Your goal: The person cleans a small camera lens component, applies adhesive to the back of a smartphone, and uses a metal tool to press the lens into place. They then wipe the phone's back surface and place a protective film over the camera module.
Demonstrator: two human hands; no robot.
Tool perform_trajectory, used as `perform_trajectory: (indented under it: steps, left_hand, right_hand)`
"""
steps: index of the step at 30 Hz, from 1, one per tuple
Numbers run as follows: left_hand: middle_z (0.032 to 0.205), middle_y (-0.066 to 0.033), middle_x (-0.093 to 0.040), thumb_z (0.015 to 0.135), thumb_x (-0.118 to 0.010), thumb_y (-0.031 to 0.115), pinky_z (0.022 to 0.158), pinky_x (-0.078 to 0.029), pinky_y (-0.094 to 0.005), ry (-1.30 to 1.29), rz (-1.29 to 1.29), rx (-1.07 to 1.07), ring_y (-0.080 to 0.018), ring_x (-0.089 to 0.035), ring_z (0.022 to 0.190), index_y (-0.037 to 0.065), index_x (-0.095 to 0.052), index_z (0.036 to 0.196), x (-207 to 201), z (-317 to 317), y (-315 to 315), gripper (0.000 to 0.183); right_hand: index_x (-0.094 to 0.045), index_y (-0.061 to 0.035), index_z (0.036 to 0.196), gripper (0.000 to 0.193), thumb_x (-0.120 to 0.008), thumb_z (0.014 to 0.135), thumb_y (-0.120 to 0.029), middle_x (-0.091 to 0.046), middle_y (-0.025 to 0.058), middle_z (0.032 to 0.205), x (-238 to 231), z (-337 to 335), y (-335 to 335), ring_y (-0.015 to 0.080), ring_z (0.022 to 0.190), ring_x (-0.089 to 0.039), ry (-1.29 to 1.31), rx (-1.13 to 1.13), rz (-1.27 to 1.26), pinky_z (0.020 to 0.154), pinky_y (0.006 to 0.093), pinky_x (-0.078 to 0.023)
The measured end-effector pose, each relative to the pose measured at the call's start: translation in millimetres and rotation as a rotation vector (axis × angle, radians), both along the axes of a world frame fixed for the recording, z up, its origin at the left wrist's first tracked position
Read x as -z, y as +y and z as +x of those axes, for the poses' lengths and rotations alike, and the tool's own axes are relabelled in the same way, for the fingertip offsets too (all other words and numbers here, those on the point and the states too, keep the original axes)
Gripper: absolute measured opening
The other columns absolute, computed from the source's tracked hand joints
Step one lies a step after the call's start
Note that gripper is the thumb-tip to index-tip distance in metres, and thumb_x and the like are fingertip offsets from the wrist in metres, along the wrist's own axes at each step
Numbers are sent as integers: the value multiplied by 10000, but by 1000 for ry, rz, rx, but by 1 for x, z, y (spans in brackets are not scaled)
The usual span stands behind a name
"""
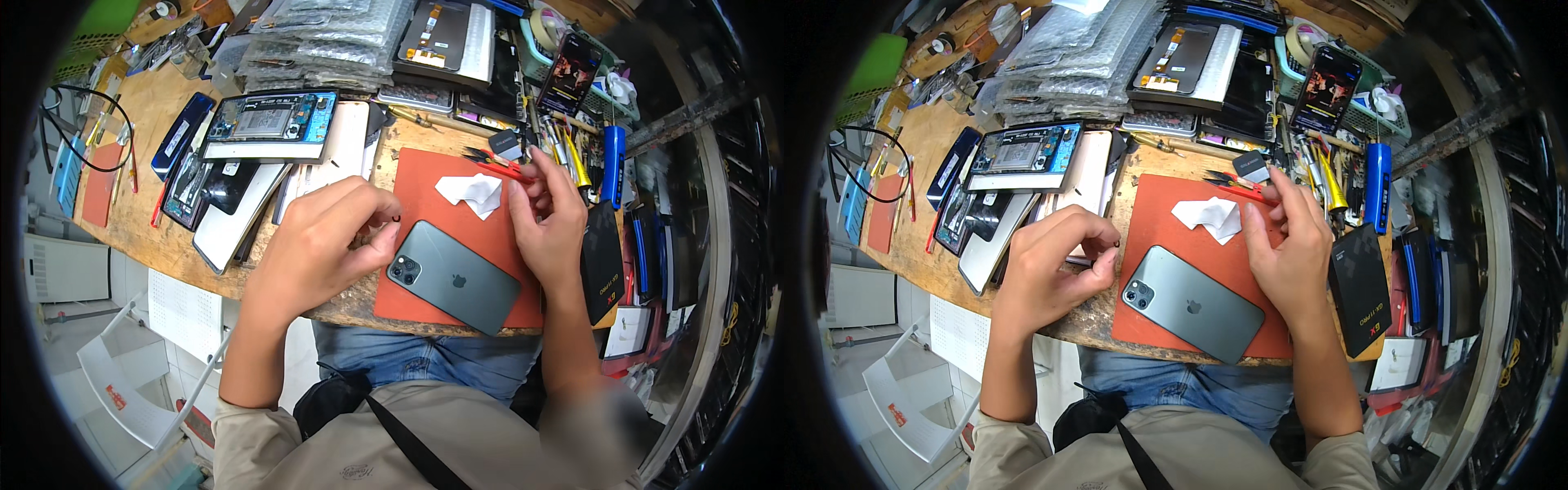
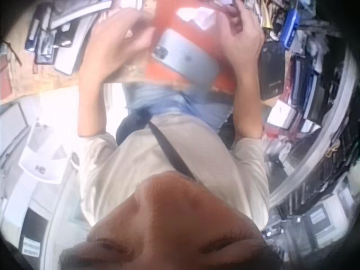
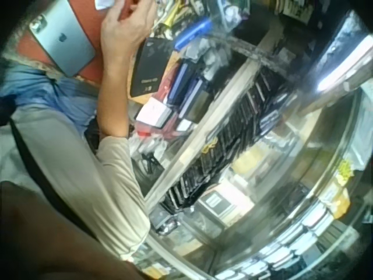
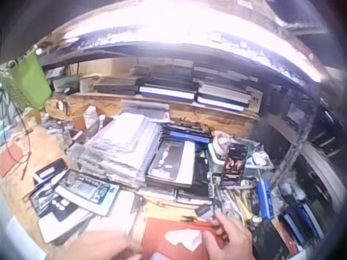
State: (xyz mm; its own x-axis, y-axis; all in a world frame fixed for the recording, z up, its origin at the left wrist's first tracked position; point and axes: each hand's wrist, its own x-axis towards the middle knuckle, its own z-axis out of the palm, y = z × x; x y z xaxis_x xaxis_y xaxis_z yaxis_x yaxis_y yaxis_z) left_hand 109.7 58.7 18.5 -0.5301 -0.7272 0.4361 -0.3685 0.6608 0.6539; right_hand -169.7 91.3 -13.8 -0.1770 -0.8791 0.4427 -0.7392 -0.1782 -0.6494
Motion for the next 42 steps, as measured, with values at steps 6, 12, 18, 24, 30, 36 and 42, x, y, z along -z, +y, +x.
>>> perform_trajectory:
  steps: [6,12,18,24,30,36,42]
  left_hand:
    - [843,-91,-663,786,-759,-38,630,-554,-308,66,32,-52,-194,-676,711,-12,-666,925,6,7,5,169]
    - [846,-87,-673,772,-764,-49,632,-552,-285,94,58,-45,-171,-668,710,-22,-667,915,9,10,7,175]
    - [831,-84,-677,750,-779,-54,627,-538,-279,125,72,-41,-163,-659,709,-15,-676,913,8,11,12,197]
    - [829,-82,-681,747,-787,-49,633,-535,-272,159,107,-56,-158,-665,705,-16,-696,918,6,11,17,196]
    - [824,-72,-660,796,-784,-45,600,-544,-275,208,126,-13,-146,-673,692,0,-701,964,7,15,19,193]
    - [832,-69,-676,787,-796,-44,607,-546,-267,229,169,5,-138,-680,698,-5,-707,963,12,18,22,201]
    - [834,-66,-677,789,-797,-40,608,-542,-266,205,186,5,-135,-681,706,-3,-710,966,16,19,26,200]
  right_hand:
    - [-702,15,1140,267,-757,880,-17,-681,65,940,4,3,-4,112,741,-581,-32,-4,-44,633,252,-488]
    - [-706,20,1109,219,-736,896,-14,-678,55,914,10,1,-7,97,728,-575,-97,-18,-29,634,238,-473]
    - [-706,18,1097,194,-725,907,-16,-676,51,908,16,-7,-11,92,731,-574,-94,-27,-14,640,229,-467]
    - [-705,23,1095,184,-716,915,-10,-666,46,910,16,-5,-10,85,730,-564,-126,-42,-2,638,225,-463]
    - [-704,29,1101,186,-712,918,-6,-665,49,916,18,-7,-10,79,735,-561,-156,-55,-3,632,219,-460]
    - [-702,33,1104,189,-709,919,-3,-667,51,919,16,-6,-9,80,737,-563,-158,-57,-9,634,223,-462]
    - [-705,24,1143,203,-696,954,-51,-660,62,952,13,-6,-6,96,776,-578,-147,-65,12,657,236,-472]
